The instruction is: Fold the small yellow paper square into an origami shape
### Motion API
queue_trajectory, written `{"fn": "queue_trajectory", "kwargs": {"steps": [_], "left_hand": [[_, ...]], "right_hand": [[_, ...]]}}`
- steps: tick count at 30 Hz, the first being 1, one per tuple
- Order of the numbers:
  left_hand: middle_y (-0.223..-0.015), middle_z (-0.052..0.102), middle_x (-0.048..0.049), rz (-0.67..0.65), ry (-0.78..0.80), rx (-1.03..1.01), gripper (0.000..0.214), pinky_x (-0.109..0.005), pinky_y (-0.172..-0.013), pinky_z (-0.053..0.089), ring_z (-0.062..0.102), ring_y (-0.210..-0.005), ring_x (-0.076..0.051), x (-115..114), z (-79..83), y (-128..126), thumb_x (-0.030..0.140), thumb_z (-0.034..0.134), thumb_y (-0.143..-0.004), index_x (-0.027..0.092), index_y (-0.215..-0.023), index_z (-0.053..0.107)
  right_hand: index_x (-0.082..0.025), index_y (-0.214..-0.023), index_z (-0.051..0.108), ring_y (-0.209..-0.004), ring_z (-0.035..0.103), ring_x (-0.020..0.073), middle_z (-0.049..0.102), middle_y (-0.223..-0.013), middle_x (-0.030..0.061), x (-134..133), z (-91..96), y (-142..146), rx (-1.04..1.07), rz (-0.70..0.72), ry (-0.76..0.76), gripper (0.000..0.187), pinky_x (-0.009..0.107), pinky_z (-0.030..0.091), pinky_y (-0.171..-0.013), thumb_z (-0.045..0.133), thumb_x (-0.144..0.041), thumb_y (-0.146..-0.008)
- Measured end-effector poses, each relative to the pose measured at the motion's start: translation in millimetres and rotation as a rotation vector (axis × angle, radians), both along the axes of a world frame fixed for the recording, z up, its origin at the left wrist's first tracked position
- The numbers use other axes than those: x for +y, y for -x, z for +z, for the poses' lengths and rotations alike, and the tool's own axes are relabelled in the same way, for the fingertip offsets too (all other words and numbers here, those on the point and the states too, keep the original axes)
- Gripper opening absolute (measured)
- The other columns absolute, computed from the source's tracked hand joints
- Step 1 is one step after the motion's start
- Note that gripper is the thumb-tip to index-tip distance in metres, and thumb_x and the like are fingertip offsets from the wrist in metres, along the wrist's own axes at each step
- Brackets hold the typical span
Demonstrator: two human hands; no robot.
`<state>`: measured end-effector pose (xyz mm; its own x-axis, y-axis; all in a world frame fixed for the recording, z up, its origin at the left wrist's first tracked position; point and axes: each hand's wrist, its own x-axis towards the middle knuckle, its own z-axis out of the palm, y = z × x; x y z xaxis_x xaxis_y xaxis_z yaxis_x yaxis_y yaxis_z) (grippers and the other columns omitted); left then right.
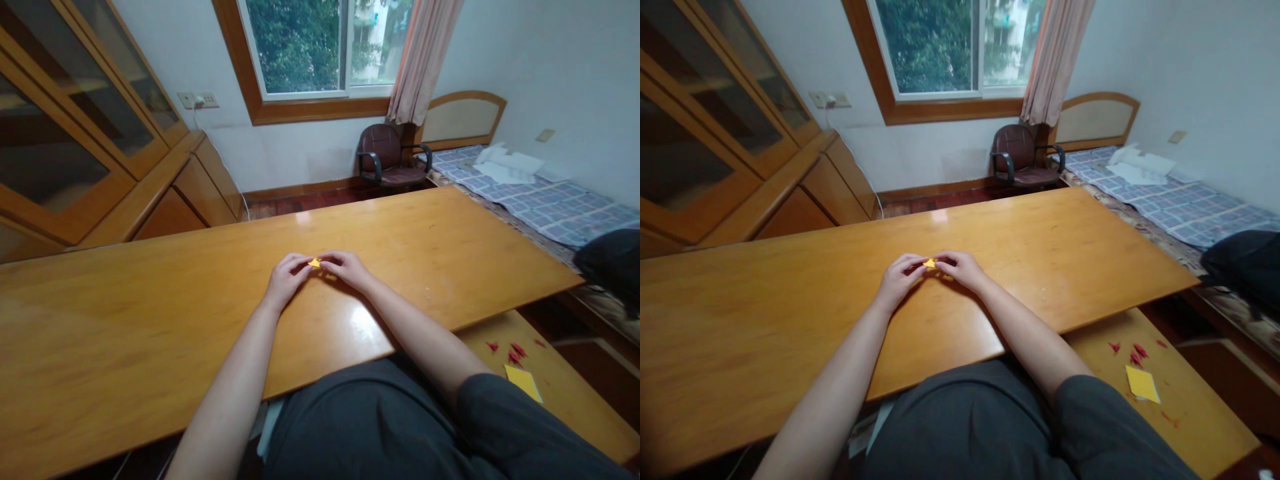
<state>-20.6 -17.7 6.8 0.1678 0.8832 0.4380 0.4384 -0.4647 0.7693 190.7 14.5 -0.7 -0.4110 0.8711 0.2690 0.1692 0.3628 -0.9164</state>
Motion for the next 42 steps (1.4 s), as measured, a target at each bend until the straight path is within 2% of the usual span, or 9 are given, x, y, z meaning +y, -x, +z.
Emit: {"fn": "queue_trajectory", "kwargs": {"steps": [7,13,27,36,42], "left_hand": [[-0.100,0.070,-0.0060,0.017,-0.005,-0.014,0.023,-0.031,-0.085,0.054,0.066,-0.093,-0.018,2.0,-3.0,1.1,0.034,0.066,-0.089,0.021,-0.105,0.075],[-0.101,0.068,-0.0061,0.013,0.076,-0.103,0.026,-0.030,-0.083,0.057,0.066,-0.091,-0.017,1.6,-3.3,-1.6,0.035,0.069,-0.085,0.020,-0.105,0.074],[-0.101,0.065,-0.0058,-0.009,0.174,-0.208,0.027,-0.034,-0.089,0.055,0.066,-0.094,-0.018,4.6,-7.1,-2.7,0.037,0.072,-0.080,0.020,-0.101,0.074],[-0.100,0.065,-0.0052,-0.030,0.153,-0.182,0.024,-0.033,-0.088,0.056,0.065,-0.095,-0.018,3.5,-6.1,-3.4,0.034,0.072,-0.080,0.020,-0.100,0.073],[-0.101,0.064,-0.0057,-0.048,0.141,-0.165,0.023,-0.033,-0.086,0.058,0.066,-0.094,-0.018,2.7,-7.2,-3.3,0.032,0.069,-0.082,0.020,-0.101,0.072]], "right_hand": [[-0.019,-0.109,0.077,-0.090,0.073,0.0176,0.078,-0.103,0.0080,-4.5,3.6,0.1,-0.181,-0.008,-0.177,0.024,0.029,0.054,-0.085,0.064,-0.030,-0.091],[-0.022,-0.112,0.076,-0.096,0.073,0.0180,0.078,-0.109,0.0071,-5.0,0.2,0.9,-0.274,-0.007,-0.278,0.024,0.029,0.055,-0.089,0.063,-0.024,-0.092],[-0.023,-0.113,0.076,-0.094,0.073,0.0171,0.078,-0.108,0.0055,-7.5,2.5,1.2,-0.347,-0.011,-0.353,0.025,0.026,0.053,-0.087,0.061,-0.023,-0.093],[-0.020,-0.108,0.076,-0.085,0.072,0.0154,0.078,-0.100,0.0066,-7.7,1.7,1.7,-0.337,-0.021,-0.366,0.021,0.024,0.051,-0.081,0.063,-0.026,-0.093],[-0.021,-0.107,0.076,-0.087,0.071,0.0166,0.078,-0.101,0.0066,-8.4,2.4,1.5,-0.341,-0.022,-0.365,0.022,0.026,0.051,-0.082,0.060,-0.029,-0.094]]}}
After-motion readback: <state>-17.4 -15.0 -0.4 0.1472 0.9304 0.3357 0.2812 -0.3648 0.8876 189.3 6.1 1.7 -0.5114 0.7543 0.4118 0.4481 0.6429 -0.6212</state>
